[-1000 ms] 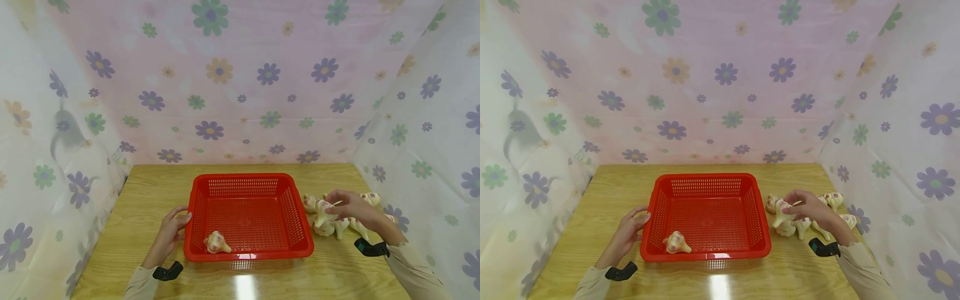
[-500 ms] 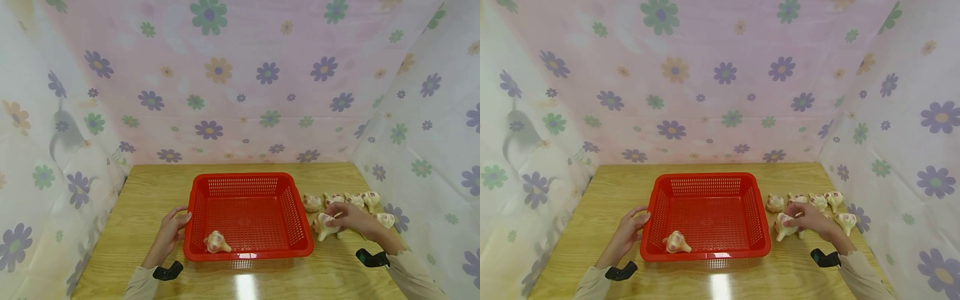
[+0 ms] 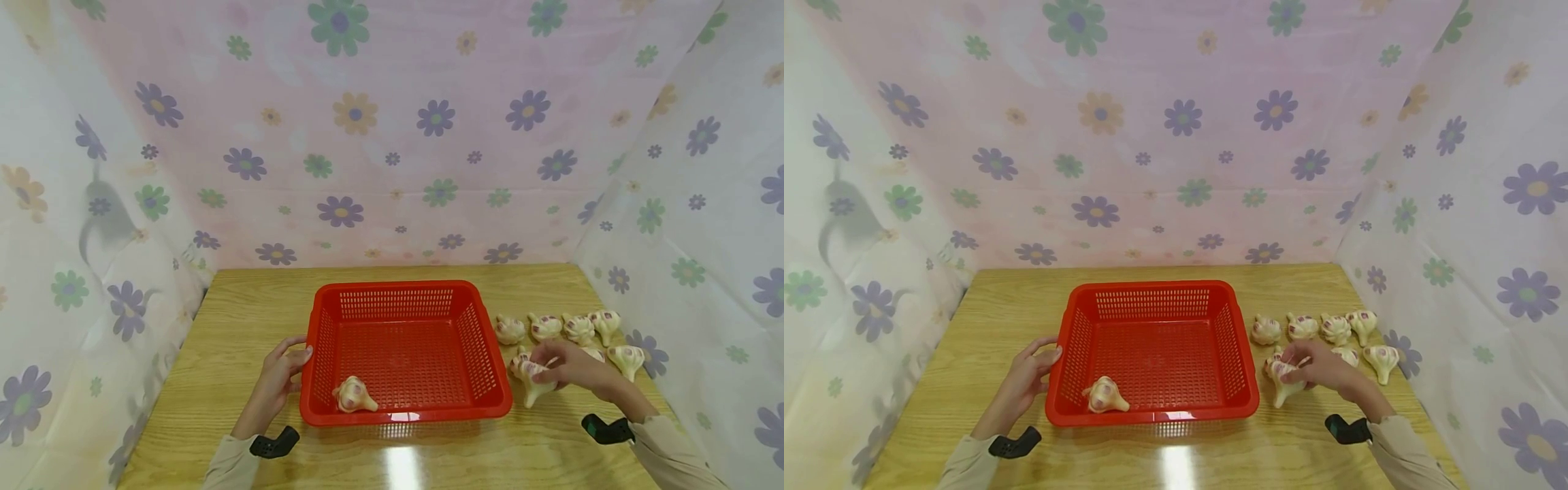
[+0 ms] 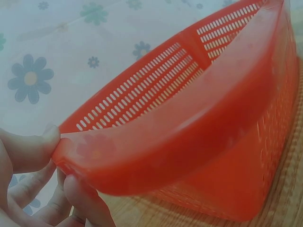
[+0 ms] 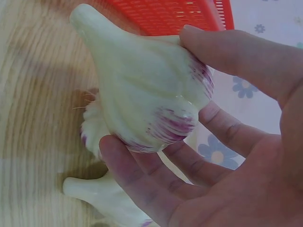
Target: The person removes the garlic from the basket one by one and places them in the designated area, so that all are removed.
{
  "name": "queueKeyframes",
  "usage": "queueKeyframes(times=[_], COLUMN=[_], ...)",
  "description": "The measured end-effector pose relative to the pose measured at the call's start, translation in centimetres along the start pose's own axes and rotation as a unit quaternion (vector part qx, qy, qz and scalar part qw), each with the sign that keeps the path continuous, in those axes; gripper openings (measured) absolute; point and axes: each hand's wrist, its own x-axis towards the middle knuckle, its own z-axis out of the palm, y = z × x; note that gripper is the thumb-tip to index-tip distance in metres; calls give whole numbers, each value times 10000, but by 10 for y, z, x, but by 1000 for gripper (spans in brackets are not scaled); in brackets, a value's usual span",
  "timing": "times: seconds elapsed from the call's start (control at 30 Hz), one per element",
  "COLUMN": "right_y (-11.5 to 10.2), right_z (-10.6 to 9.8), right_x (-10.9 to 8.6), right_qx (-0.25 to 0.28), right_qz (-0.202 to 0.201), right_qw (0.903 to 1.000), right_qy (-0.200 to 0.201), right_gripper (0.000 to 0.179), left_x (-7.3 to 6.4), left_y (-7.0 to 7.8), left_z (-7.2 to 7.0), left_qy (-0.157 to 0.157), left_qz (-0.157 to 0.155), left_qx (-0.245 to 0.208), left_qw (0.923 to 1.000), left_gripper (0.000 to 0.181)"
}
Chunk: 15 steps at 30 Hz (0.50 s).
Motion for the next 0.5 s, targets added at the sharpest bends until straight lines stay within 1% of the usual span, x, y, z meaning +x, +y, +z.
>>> queueKeyframes(times=[0.23, 0.43, 0.5], right_y=[9, 14, 15], right_z=[6, 12, 14], right_x=[1, -2, -4], right_qx=[30, 168, 214], right_qz=[187, 400, 493], right_qw=[9998, 9991, 9985], right_qy=[-10, 12, 62], right_gripper=[29, 31, 33], left_x=[0, 1, 1], left_y=[-2, -2, -2], left_z=[-1, -2, -2], left_qy=[23, 24, 14], left_qz=[-19, -8, 5], left_qx=[-79, -171, -135], left_qw=[10000, 9999, 9999], left_gripper=[44, 41, 42])
